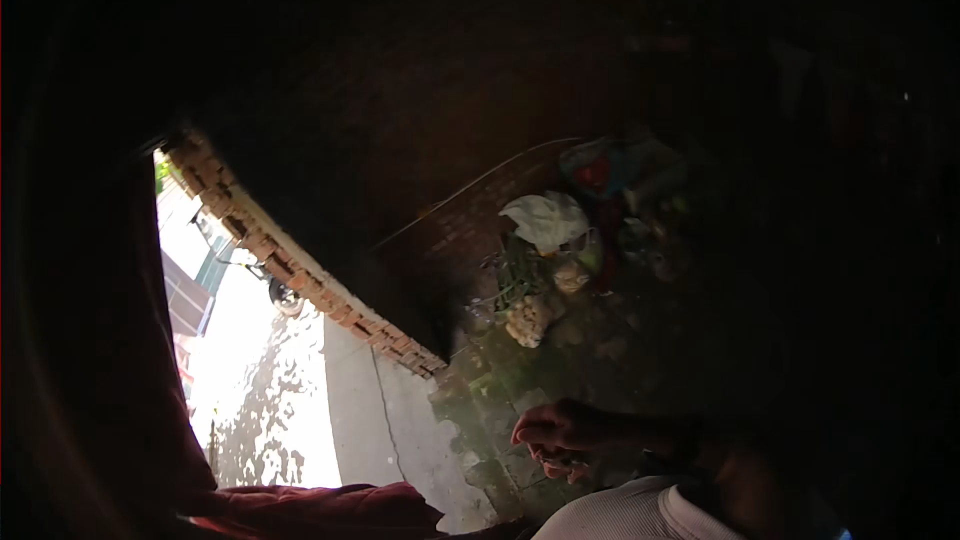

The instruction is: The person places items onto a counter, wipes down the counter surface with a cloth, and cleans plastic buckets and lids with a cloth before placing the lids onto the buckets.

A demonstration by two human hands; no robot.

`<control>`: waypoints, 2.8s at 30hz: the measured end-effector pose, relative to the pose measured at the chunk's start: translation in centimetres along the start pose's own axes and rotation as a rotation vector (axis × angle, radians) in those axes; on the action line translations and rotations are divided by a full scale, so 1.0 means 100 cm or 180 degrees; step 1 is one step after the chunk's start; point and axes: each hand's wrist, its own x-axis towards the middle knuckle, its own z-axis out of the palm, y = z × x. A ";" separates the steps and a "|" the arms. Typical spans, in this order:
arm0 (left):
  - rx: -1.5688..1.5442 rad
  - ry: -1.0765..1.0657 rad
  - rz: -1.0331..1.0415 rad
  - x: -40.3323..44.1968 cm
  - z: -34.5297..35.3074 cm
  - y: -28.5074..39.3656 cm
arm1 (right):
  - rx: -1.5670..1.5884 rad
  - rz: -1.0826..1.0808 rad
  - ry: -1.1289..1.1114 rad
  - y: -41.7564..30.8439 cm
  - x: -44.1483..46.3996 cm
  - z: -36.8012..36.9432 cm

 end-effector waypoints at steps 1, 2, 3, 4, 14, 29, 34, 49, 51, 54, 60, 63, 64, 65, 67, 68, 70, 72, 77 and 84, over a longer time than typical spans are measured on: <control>-0.0308 0.0058 -0.0069 -0.016 0.002 0.020 | -0.0047 0.0123 0.0099 -0.001 -0.018 -0.017; -0.0604 0.0016 -0.0143 -0.045 0.015 0.052 | -0.0026 0.0080 0.0377 0.006 -0.034 -0.035; -0.0835 -0.0057 -0.0197 -0.072 0.022 0.083 | -0.0030 0.0016 0.0580 0.012 -0.050 -0.054; -0.1063 -0.0122 -0.0248 -0.096 0.030 0.119 | 0.0167 0.0137 0.0671 0.006 -0.073 -0.073; -0.3865 -0.2169 -0.1564 -0.255 0.049 0.500 | 0.0151 0.0251 0.2411 0.039 -0.266 -0.233; -0.8451 -0.4327 0.0630 -0.309 -0.022 0.946 | -0.0033 -0.1232 0.2886 0.066 -0.376 -0.424; -0.9365 -0.6495 -0.0407 -0.275 -0.029 1.080 | -0.0416 -0.0199 0.3682 0.058 -0.458 -0.501; -0.8641 -0.2771 0.4086 0.008 -0.218 1.423 | -0.2304 0.2620 0.6259 0.127 -0.770 -0.613; -0.8580 -0.2722 0.3921 0.033 -0.238 1.461 | -0.1614 0.3692 0.6235 0.122 -0.810 -0.648; -0.8463 -0.2678 0.3706 0.072 -0.263 1.515 | -0.1421 0.3512 0.6278 0.126 -0.878 -0.709; -0.9261 -0.2802 0.3225 0.106 -0.324 1.623 | 0.1824 -0.1225 0.5799 0.202 -0.975 -0.832; -0.9534 -0.3316 0.3696 0.123 -0.359 1.680 | 0.2097 -0.2654 0.5124 0.150 -1.028 -0.889; -0.9636 -0.3188 0.3670 0.133 -0.371 1.706 | 0.2336 -0.2894 0.4961 0.137 -1.053 -0.904; -0.9736 -0.3039 0.3652 0.147 -0.382 1.732 | 0.2578 -0.3126 0.4789 0.123 -1.079 -0.920; -0.9881 -0.3207 0.3856 0.186 -0.394 1.787 | 0.1461 -0.2414 0.5078 0.114 -1.143 -0.939; -0.9719 -0.3492 0.3841 0.202 -0.403 1.816 | 0.2361 -0.2626 0.5022 0.106 -1.170 -0.949; -0.9578 -0.3244 0.3576 0.230 -0.423 1.866 | 0.2046 -0.2446 0.5698 0.094 -1.220 -0.963; -0.9328 -0.3238 0.3712 0.267 -0.441 1.914 | 0.0842 -0.1935 0.6220 0.089 -1.258 -0.971; -0.9270 -0.2869 0.3920 0.322 -0.491 2.018 | 0.2435 -0.2684 0.6433 0.146 -1.368 -0.965; -0.8364 -0.3455 0.3512 0.370 -0.551 2.179 | 0.3490 -0.2807 0.8006 0.195 -1.525 -1.042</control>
